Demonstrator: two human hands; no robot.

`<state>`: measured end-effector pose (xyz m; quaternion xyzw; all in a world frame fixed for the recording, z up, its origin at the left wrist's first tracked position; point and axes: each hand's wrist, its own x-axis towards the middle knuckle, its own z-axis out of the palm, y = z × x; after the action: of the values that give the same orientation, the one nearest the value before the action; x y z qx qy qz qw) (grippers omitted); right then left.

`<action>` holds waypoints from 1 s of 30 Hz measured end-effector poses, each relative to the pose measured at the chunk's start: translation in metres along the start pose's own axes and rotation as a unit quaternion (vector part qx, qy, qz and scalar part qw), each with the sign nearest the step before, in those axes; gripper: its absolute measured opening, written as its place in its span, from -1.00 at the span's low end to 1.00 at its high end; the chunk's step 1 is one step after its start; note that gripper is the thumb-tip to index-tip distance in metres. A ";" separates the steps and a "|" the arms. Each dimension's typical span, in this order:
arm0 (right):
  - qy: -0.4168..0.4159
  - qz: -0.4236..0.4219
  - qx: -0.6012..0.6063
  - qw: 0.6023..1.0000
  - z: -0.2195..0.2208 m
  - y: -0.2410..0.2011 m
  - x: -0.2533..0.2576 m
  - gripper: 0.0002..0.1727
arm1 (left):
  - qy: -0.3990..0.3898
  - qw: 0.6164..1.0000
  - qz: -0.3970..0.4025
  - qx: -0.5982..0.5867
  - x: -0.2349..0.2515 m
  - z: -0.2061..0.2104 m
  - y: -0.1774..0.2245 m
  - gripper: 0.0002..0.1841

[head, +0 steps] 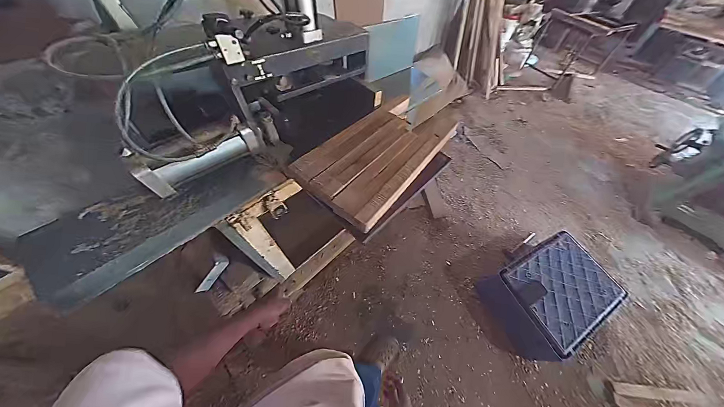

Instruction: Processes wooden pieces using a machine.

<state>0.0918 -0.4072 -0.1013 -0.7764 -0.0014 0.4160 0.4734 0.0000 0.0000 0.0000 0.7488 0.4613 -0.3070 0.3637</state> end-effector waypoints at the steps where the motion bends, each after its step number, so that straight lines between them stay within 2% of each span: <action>1: -0.005 -0.009 -0.010 1.000 -0.009 -0.013 0.015 -0.59 | 0.056 0.995 0.002 -0.085 -0.001 -0.012 -0.005 -0.46; 3: -0.011 -0.005 -0.002 1.000 -0.025 -0.047 0.038 -0.57 | 0.163 0.951 0.033 -0.260 -0.003 -0.028 -0.005 -0.52; 6: 0.002 -0.030 0.057 0.998 -0.071 -0.122 0.061 -0.54 | 0.267 0.854 0.083 -0.440 -0.032 -0.032 0.031 -0.51; 8: 0.034 -0.104 0.051 0.993 -0.117 -0.190 0.087 -0.55 | 0.297 0.801 0.102 -0.509 -0.054 -0.032 0.068 -0.45; 10: 0.085 -0.227 -0.001 0.970 -0.167 -0.280 0.135 -0.54 | 0.316 0.765 0.130 -0.546 -0.068 -0.037 0.115 -0.38; 13: 0.159 -0.315 -0.115 0.929 -0.233 -0.437 0.203 -0.48 | 0.360 0.754 0.149 -0.529 -0.086 -0.045 0.185 -0.25; 15: 0.173 -0.364 -0.157 0.902 -0.261 -0.536 0.257 -0.48 | 0.394 0.776 0.141 -0.472 -0.085 -0.056 0.223 -0.12; 17: 0.148 -0.392 -0.190 0.888 -0.276 -0.614 0.321 -0.39 | 0.402 0.799 0.101 -0.436 -0.084 -0.058 0.254 -0.02; 19: 0.065 -0.372 -0.203 0.904 -0.281 -0.673 0.382 -0.43 | 0.418 0.799 0.055 -0.429 -0.079 -0.056 0.269 0.02; 21: -0.057 -0.332 -0.219 0.916 -0.281 -0.713 0.435 -0.45 | 0.425 0.790 0.017 -0.441 -0.080 -0.054 0.274 -0.03; 23: -0.201 -0.265 -0.237 0.913 -0.268 -0.735 0.479 -0.42 | 0.447 0.789 -0.016 -0.420 -0.078 -0.052 0.280 -0.01; 25: -0.319 -0.205 -0.244 0.893 -0.235 -0.739 0.491 -0.28 | 0.463 0.796 -0.071 -0.384 -0.076 -0.057 0.290 0.00; 27: -0.403 -0.222 -0.234 0.856 -0.212 -0.722 0.481 -0.19 | 0.444 0.800 -0.157 -0.371 -0.084 -0.072 0.302 -0.11; 30: -0.469 -0.291 -0.197 0.811 -0.201 -0.695 0.466 -0.06 | 0.432 0.779 -0.234 -0.389 -0.083 -0.088 0.308 -0.23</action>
<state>0.7987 0.0132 0.1516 -0.5270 -0.5306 0.5634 0.3511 0.2603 -0.0610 0.1946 0.4667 0.8110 0.1793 0.3037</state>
